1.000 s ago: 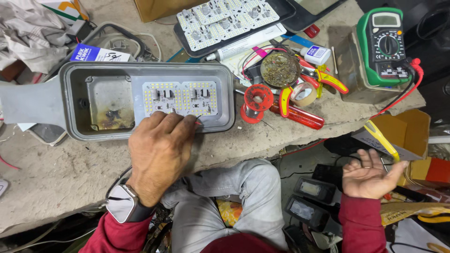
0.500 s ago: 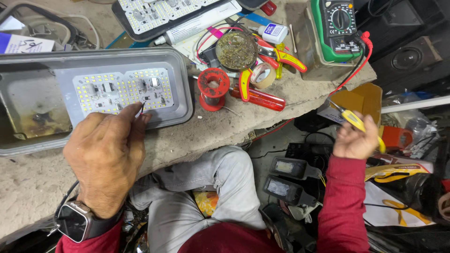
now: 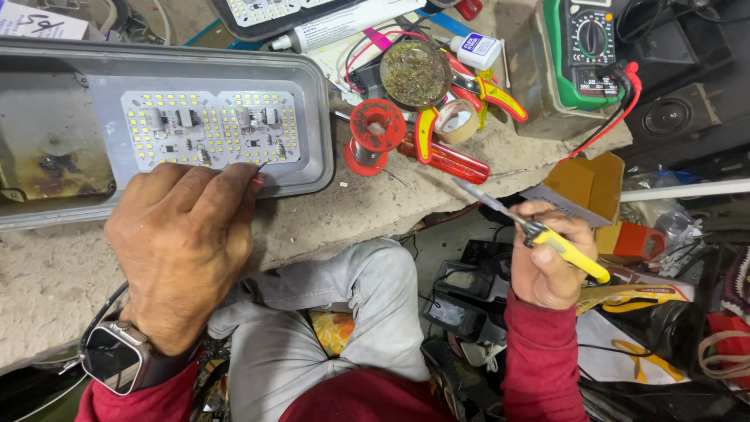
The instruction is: The person solders a red wire to an LED circuit board inside a metal housing using a soldering iron and solder wire. They then use wire cutters to trim the excess wire.
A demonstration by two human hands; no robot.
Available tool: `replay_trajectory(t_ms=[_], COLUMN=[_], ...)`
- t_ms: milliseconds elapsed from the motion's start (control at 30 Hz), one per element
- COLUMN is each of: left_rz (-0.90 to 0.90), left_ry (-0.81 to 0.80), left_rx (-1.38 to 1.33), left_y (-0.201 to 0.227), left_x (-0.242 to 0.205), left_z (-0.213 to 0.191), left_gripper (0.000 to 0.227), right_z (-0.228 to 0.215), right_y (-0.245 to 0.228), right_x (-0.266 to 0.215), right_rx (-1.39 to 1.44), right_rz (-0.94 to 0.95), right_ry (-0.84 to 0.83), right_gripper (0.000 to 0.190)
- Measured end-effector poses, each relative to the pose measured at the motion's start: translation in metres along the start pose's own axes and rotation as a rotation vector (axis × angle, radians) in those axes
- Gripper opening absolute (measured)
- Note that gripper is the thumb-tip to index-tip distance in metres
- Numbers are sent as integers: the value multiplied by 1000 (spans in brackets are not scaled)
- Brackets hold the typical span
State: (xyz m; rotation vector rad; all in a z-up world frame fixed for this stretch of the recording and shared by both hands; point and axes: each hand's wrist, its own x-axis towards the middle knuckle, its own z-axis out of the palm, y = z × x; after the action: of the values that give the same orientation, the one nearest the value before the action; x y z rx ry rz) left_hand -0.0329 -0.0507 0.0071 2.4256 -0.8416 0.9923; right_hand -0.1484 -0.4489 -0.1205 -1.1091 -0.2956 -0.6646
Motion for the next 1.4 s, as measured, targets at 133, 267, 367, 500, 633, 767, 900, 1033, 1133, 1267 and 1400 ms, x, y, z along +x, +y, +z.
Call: replay_trajectory(t_ms=[133,267,367,500,633,767,900,1033,1133,1267,1400], left_rz=[17,7,22,31,39,43,46,46,45,44,45], left_ry=[-4,-5,-1,-7,-2,8,9,15,15,11,11], left_rx=[22,41,55,62,82,73,87,81,77,77,66], left_y=[0,2,1,0,0,0,0,0,0,0,0], left_x=[0,3,2,1,1,1,2,2,2,1,2], left_z=[0,-1,-1,0,0,0,-1,0,0,-1,-1], left_gripper=[15,13,14,14,14,15,16,16,16,16,17], right_z=[25,25,23,20,20,21,22,22,21,20,20], right_y=[5,8,11,13,14,14,13,15,16,17,17], right_x=[24,29,27,22,21,22,23,21,22,22,22], right_rx=[-13,-11,-17,-11,-17,-22,-20,-19,-17,-10,-11], right_rz=[-62,-15,7,11,11,17,14,14,14,16,17], right_ry=[-36,5,14,6,11,5,-7,8,-5,-10,-1], right_gripper=[20,17,15,16,15,16,16,16,16,16,15])
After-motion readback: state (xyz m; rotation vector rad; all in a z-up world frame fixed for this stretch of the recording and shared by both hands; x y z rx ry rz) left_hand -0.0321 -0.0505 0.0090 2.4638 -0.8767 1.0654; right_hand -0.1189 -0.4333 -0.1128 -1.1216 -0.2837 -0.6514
